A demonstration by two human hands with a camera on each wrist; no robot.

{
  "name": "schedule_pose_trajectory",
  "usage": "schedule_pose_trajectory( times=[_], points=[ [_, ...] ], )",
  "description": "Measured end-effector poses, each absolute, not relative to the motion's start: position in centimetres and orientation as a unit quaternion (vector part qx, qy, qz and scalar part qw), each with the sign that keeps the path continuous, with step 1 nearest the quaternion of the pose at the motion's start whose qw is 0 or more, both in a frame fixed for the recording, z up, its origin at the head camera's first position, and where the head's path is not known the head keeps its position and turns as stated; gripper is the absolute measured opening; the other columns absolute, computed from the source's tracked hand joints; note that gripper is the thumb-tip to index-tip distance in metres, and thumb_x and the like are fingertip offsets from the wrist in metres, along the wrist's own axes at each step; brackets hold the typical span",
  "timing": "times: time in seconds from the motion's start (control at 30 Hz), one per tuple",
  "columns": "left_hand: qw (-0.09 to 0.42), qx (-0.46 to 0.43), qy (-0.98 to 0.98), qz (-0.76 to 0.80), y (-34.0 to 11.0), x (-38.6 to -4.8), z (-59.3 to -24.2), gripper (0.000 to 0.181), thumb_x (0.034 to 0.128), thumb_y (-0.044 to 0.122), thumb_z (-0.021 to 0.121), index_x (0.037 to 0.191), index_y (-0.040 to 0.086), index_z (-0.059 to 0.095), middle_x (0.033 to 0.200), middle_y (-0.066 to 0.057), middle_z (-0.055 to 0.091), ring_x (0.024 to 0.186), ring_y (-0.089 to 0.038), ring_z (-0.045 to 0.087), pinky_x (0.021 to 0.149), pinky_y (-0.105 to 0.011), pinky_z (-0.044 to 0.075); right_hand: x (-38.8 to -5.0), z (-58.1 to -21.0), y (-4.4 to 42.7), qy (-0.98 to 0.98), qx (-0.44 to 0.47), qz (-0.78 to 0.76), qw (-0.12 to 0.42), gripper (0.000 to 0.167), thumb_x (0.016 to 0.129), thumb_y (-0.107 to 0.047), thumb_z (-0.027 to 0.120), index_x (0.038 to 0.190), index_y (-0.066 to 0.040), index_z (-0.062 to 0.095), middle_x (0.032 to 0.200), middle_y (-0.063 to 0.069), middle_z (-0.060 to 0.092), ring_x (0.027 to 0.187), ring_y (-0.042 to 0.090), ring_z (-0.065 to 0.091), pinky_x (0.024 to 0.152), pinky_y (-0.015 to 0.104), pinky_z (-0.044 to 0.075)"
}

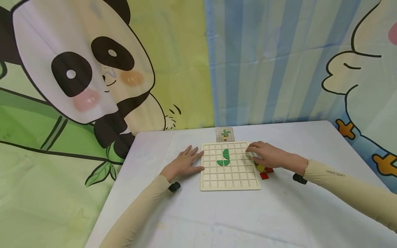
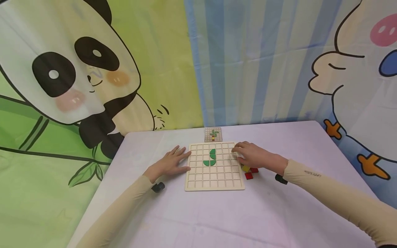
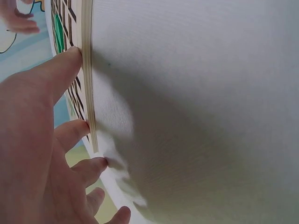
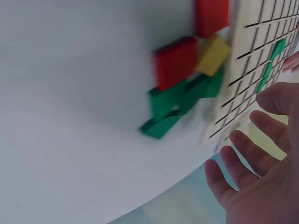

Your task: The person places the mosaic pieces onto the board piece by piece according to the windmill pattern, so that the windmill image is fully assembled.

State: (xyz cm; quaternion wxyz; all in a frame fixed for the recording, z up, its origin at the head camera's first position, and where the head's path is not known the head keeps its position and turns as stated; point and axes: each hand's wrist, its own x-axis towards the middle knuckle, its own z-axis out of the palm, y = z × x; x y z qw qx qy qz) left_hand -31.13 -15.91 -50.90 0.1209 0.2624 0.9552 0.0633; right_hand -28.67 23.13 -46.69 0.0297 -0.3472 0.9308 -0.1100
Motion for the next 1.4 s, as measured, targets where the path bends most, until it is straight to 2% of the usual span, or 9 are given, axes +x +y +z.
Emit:
schedule_pose_trajectory(
  times=[0.27,0.53,0.8,1.17,1.3,1.4],
  points=[
    [0.119,0.261,0.956,0.064,-16.1,-31.0,-50.8,0.082,0.0928,0.074,0.046,0.161,0.033,0.024,0.170,-0.006,0.015,0.158,-0.033,0.002,0.123,-0.059,0.017,-27.5,-47.6,26.6,0.945,-0.309,-0.105,0.030,0.031,0.094,-0.015,0.068,0.125,-0.011,0.065,0.132,0.013,0.060,0.122,0.036,0.055,0.099,0.055,0.050],
    [0.121,0.261,0.955,0.070,-16.1,-30.9,-50.6,0.082,0.0935,0.073,0.047,0.161,0.033,0.024,0.170,-0.006,0.016,0.158,-0.032,0.002,0.122,-0.060,0.018,-27.1,-48.0,28.3,0.947,-0.311,-0.077,-0.003,0.015,0.090,-0.016,0.074,0.104,-0.015,0.073,0.124,0.014,0.065,0.114,0.036,0.060,0.095,0.054,0.053],
    [0.126,0.266,0.953,0.070,-15.8,-30.8,-50.5,0.082,0.0940,0.072,0.046,0.161,0.032,0.023,0.170,-0.007,0.015,0.158,-0.032,0.002,0.123,-0.060,0.018,-28.0,-48.8,29.1,0.960,-0.273,-0.063,0.001,0.024,0.089,-0.016,0.075,0.113,-0.014,0.074,0.125,0.017,0.064,0.115,0.038,0.059,0.096,0.056,0.053],
    [0.119,0.267,0.954,0.073,-15.8,-30.9,-50.8,0.082,0.0935,0.074,0.045,0.161,0.033,0.022,0.170,-0.007,0.016,0.158,-0.032,0.002,0.122,-0.061,0.019,-28.5,-48.6,29.6,0.953,-0.291,-0.074,0.035,0.028,0.087,-0.007,0.077,0.113,-0.014,0.073,0.126,0.017,0.064,0.117,0.039,0.059,0.097,0.053,0.053],
    [0.120,0.264,0.954,0.070,-15.8,-31.0,-50.8,0.082,0.0933,0.074,0.045,0.161,0.033,0.023,0.170,-0.007,0.016,0.158,-0.032,0.002,0.122,-0.061,0.019,-29.0,-49.0,29.8,0.957,-0.284,-0.062,0.003,0.026,0.086,-0.010,0.079,0.110,-0.008,0.073,0.119,0.015,0.066,0.109,0.035,0.062,0.093,0.050,0.056],
    [0.118,0.262,0.955,0.069,-15.8,-31.0,-50.8,0.081,0.0936,0.073,0.046,0.161,0.033,0.024,0.170,-0.006,0.017,0.158,-0.033,0.003,0.122,-0.060,0.019,-29.5,-49.3,29.9,0.963,-0.264,-0.049,-0.035,0.018,0.086,-0.020,0.080,0.097,-0.007,0.072,0.106,0.012,0.067,0.096,0.029,0.063,0.084,0.046,0.058]
  ],
)
